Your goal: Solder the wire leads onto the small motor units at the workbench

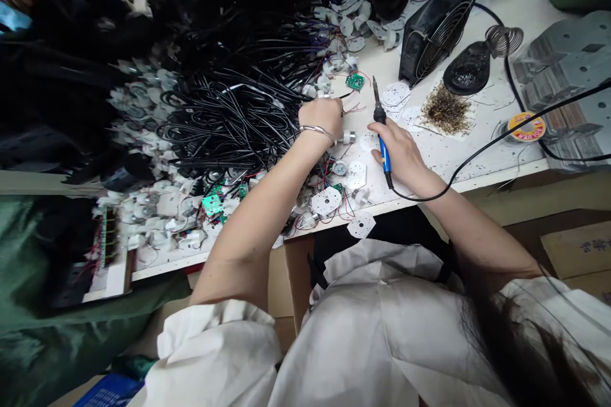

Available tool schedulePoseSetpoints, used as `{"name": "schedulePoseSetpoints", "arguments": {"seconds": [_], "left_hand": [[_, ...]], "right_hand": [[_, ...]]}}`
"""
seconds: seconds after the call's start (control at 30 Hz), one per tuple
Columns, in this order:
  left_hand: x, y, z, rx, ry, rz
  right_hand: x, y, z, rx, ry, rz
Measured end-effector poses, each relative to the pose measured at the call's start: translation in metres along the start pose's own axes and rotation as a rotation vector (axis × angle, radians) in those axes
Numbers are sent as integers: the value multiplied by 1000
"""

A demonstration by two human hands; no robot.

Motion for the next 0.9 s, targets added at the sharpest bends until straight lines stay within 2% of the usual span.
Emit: {"name": "schedulePoseSetpoints", "arguments": {"seconds": [0.07,0.17,0.3,0.37,0.5,0.7,0.9], "left_hand": [[-15,7,13,-64,-1,42],[-46,4,27,-226,11,-117],[-89,-8,10,-160,176,-331],[-99,-15,3,-72,162,-363],[-99,-34,1,50,57,-370],[-84,-53,-9,94,195,-413],[-58,-54,-14,65,133,-256]], "right_hand": [[-1,1,2,16,3,-8],[-3,4,4,21,15,-18],[2,12,-1,-68,34,-51],[7,18,-4,-137,44,-61],[9,22,-4,-162,69,-39],[-9,3,11,62,63,59],[-34,-16,21,137,77,78]]}}
Point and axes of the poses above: each hand's wrist, its own x-axis towards the middle knuckle, its own z-axis out of the back of the hand, y = z × x, the point moved 9 cm from there along x, towards the middle knuckle, and after that the axes turned 5 degrees about -y, right-handed, at the moved point
